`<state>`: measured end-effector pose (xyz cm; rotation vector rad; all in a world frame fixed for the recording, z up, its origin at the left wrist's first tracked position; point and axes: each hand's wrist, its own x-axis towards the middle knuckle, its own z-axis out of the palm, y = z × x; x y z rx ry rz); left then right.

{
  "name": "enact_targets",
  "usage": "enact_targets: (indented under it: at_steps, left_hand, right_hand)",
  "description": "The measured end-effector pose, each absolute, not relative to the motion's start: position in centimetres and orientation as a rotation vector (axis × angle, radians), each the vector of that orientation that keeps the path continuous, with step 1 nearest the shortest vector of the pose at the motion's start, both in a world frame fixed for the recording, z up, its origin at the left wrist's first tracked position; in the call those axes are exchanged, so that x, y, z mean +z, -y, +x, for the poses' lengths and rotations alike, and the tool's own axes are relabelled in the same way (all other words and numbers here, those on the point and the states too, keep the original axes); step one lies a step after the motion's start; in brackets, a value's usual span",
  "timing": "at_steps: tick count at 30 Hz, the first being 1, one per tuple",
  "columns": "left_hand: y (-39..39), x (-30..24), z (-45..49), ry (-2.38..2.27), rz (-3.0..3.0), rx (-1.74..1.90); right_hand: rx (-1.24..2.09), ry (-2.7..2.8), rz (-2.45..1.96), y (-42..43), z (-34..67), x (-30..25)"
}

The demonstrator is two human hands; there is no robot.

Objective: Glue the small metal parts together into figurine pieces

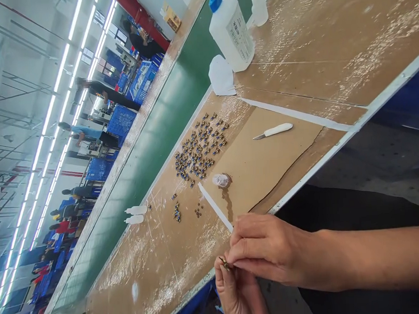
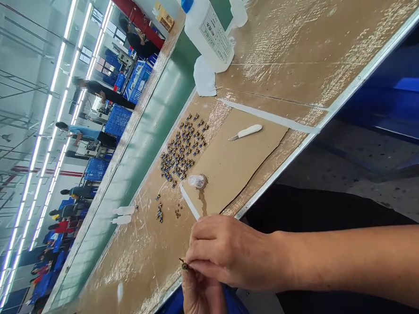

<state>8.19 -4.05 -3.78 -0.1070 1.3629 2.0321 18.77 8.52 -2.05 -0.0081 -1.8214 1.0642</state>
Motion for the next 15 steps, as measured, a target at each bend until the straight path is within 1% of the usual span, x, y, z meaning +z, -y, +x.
enact_targets:
  at_steps: [11, 15]
  left_hand:
    - [4.0, -3.0, 8.61, -1.38, -0.058, 1.981]
    - [4.0, -3.0, 8.8, -1.362, -0.044, 1.997]
  right_hand:
    - [0.944, 1.886, -0.012, -8.65, 19.31, -1.11]
    - [0.977, 1.913, -0.023, -8.72, 19.43, -1.21]
